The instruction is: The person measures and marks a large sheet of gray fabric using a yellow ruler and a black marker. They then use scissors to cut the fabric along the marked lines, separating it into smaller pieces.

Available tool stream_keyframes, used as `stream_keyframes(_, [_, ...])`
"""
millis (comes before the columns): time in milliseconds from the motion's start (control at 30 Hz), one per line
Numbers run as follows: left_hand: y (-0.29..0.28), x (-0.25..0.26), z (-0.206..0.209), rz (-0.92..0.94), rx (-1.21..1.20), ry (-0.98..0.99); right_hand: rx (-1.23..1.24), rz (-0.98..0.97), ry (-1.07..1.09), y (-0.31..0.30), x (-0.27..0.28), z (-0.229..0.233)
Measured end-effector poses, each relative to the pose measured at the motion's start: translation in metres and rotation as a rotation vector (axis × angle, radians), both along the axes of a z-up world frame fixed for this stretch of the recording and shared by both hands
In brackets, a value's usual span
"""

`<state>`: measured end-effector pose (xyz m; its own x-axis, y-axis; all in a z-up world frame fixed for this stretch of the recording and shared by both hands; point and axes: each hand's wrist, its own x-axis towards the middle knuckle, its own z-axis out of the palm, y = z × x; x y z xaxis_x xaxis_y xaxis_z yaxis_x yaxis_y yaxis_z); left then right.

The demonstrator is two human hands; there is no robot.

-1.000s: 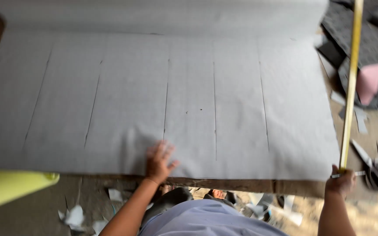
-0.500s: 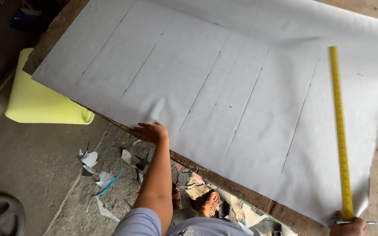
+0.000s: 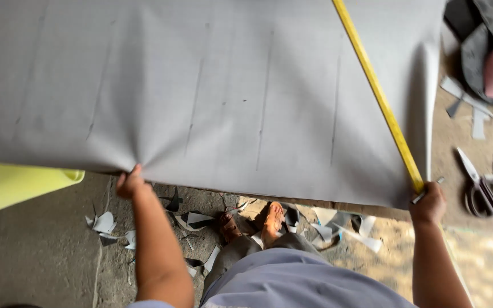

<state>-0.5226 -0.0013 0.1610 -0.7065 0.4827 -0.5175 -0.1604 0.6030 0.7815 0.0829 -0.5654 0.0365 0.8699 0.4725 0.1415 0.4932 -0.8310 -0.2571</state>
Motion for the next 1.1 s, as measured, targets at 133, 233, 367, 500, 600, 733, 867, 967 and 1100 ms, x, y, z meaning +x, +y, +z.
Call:
stream_keyframes(133, [-0.018, -0.046, -0.024, -0.079, -0.171, -0.012, 0.091, -0.032, 0.038, -0.019, -0.034, 0.010])
stream_keyframes(233, [-0.014, -0.074, -0.068, 0.051, -0.090, -0.093, 0.080, -0.048, 0.061, -0.034, -0.036, 0.022])
stream_keyframes(367, [0.005, -0.071, -0.067, 0.087, -0.106, -0.121, 0.041, -0.102, -0.159, -0.038, 0.008, 0.056])
stream_keyframes(500, [0.029, -0.073, -0.066, 0.092, -0.144, -0.101, 0.042, -0.002, -0.494, -0.052, 0.067, 0.064])
stream_keyframes(600, [0.029, -0.059, -0.062, 0.053, -0.164, -0.033, 0.189, -0.023, -0.502, -0.008, 0.065, 0.086])
stream_keyframes(733, [0.025, -0.050, -0.068, 0.053, -0.206, -0.011, 0.885, 0.219, 0.269, 0.062, -0.029, 0.105])
stream_keyframes(867, [0.025, -0.053, -0.072, -0.051, -0.070, -0.158, 0.881, 0.080, 0.766, 0.077, -0.089, 0.077])
stream_keyframes(967, [0.022, -0.051, -0.068, -0.089, -0.046, -0.179, 0.702, -0.013, 0.732, 0.065, -0.087, 0.030])
stream_keyframes(1100, [-0.009, -0.035, -0.072, -0.225, 0.106, 0.085, 0.658, 0.014, 0.829, 0.083, -0.102, 0.076])
